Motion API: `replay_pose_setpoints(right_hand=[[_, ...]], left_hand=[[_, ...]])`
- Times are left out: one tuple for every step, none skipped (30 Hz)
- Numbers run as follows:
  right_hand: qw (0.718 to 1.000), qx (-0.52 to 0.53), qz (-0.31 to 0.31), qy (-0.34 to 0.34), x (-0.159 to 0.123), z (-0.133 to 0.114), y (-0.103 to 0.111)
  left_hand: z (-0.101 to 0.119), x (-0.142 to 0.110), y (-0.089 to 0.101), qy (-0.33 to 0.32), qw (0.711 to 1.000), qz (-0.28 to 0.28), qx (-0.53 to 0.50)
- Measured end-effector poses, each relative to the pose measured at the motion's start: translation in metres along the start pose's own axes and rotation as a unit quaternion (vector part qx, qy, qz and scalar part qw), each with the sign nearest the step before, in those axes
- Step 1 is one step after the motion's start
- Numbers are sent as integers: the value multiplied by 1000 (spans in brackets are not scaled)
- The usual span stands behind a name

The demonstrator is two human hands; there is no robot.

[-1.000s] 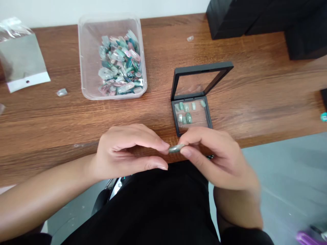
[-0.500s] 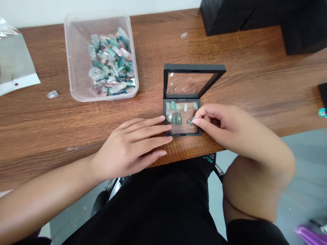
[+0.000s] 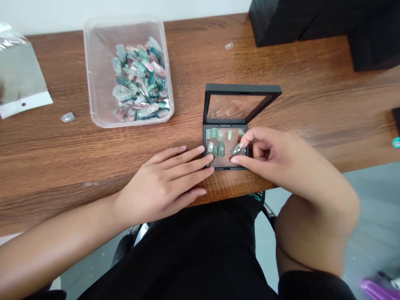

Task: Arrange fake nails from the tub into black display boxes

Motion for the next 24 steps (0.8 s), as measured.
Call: replay_pose_setpoints(right_hand=[[1000,-9,10,-5,-3,0,1],[999,-19,26,-6,-5,0,3],[998,-31,45,-7,-8,-1,4],[997,-40,63,-7,-10,-1,5],[996,-46,80,-4,-12,-2,6],[994,-49,95,2,-13,-2,6],[993,-50,108,13,-14,-3,5],[991,-53,117,24,-14,-4,3],[990,-57,124,37,-14,-4,2],[988,-62,131,53,-13,-5,0],[986,-67,136,67,-13,-6,-2],[985,-72,138,80,-13,-6,-4],[984,-74,138,89,-13,-6,-5],[983,-73,138,95,-13,-6,-7],[984,-70,135,97,-13,-5,-9],[985,-65,130,97,-13,-5,-10],[986,-58,124,96,-13,-4,-11],[987,-50,118,96,-13,-4,-13],[988,-41,116,96,-13,-4,-14],[988,-34,116,97,-13,-4,-15],[988,-28,117,96,-13,-5,-15],[988,-21,119,92,-14,-5,-16],[989,-16,121,88,-14,-6,-16],[989,-12,124,84,-15,-6,-17]], left_hand=[[0,0,0,-2,1000,0,2],[0,0,0,-4,1000,0,3],[0,0,0,-6,1000,1,5],[0,0,0,-6,1000,0,6],[0,0,-1,-6,1000,-2,5],[0,-1,-1,-5,1000,-4,4],[0,-1,-1,-5,1000,-6,3],[0,-1,-1,-4,1000,-8,0],[0,-1,-1,-3,1000,-11,-2],[0,-1,-1,-2,1000,-12,-4],[0,-2,-1,-3,1000,-11,-5],[0,-2,-1,-3,1000,-11,-6],[0,-2,-1,-2,1000,-11,-7],[0,-2,-1,-1,1000,-10,-8],[0,-2,-1,0,1000,-9,-10],[0,-1,-1,2,1000,-9,-12],[-1,-1,-2,5,1000,-10,-15],[-1,-1,-2,6,1000,-10,-18],[-2,-1,-2,6,1000,-10,-20],[-2,-1,-2,5,1000,-10,-20],[-2,-2,-2,4,1000,-10,-20],[-2,-2,-2,2,1000,-10,-19],[-2,-2,-2,1,1000,-11,-19],[-2,-2,-2,0,1000,-12,-18]])
Point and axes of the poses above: each hand's wrist, its own x-axis towards the middle knuckle, its own y-axis out of the back of the hand, z = x × y, the point moved 3 cm from there along x, towards the middle knuckle, and after that the axes turned 1 degree about x, right-handed, at the moved point
